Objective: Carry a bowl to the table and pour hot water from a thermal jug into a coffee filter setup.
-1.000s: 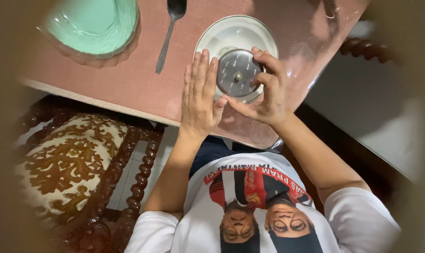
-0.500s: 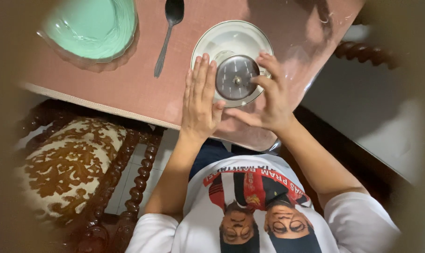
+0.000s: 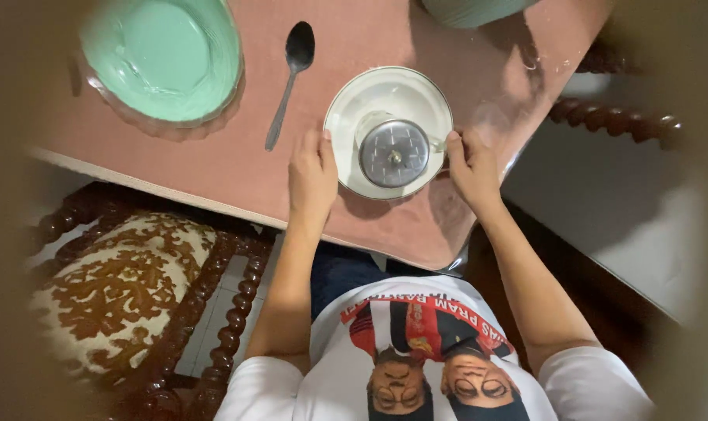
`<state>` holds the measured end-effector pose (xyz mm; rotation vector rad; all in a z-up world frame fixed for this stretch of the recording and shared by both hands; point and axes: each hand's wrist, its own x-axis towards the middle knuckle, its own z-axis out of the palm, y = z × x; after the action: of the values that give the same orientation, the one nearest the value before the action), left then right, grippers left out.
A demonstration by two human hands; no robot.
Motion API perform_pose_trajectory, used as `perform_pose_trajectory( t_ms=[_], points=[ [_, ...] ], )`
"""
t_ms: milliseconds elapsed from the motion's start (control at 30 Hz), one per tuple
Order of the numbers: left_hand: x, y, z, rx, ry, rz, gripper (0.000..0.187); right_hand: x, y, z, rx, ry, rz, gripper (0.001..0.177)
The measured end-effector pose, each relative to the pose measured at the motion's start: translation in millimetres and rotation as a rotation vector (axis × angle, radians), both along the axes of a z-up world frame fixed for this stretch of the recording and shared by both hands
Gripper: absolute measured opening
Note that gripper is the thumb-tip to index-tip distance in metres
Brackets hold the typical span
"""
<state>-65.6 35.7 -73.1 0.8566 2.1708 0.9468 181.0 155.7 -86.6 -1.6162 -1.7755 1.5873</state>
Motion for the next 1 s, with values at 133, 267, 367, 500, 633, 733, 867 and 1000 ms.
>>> perform_pose_trajectory(
  t_ms=[133,267,367,500,633,733,867,1000],
  points=[
    [-6,0,-19,0.021,-0.077,-0.028,0.024,-6,0,0,-0.174,0.109,-0.060,0.032],
    [-12,4,-13,-0.064,-0.085,-0.035,0.024,-5,-1,-10,-0.157,0.136,-0.066,0.032],
    [-17,9,1,-0.102,-0.114,-0.019,0.022,-6,-3,-9,-0.157,0.080,-0.077,0.031],
    [-28,17,28,-0.076,-0.125,-0.001,0.019,-19,2,9,-0.081,0.070,-0.057,0.030],
    [-47,22,36,-0.093,-0.073,-0.021,0.020,-48,15,44,-0.143,0.142,-0.105,0.032],
    [-65,38,62,-0.011,-0.070,-0.006,0.020,-66,26,57,-0.077,0.131,-0.076,0.032],
    [-98,60,73,0.082,-0.053,-0.004,0.020,-100,45,71,-0.032,0.176,-0.083,0.030],
    [-132,86,74,0.070,0.048,-0.024,0.018,-132,65,66,-0.047,0.218,-0.126,0.028]
  ],
)
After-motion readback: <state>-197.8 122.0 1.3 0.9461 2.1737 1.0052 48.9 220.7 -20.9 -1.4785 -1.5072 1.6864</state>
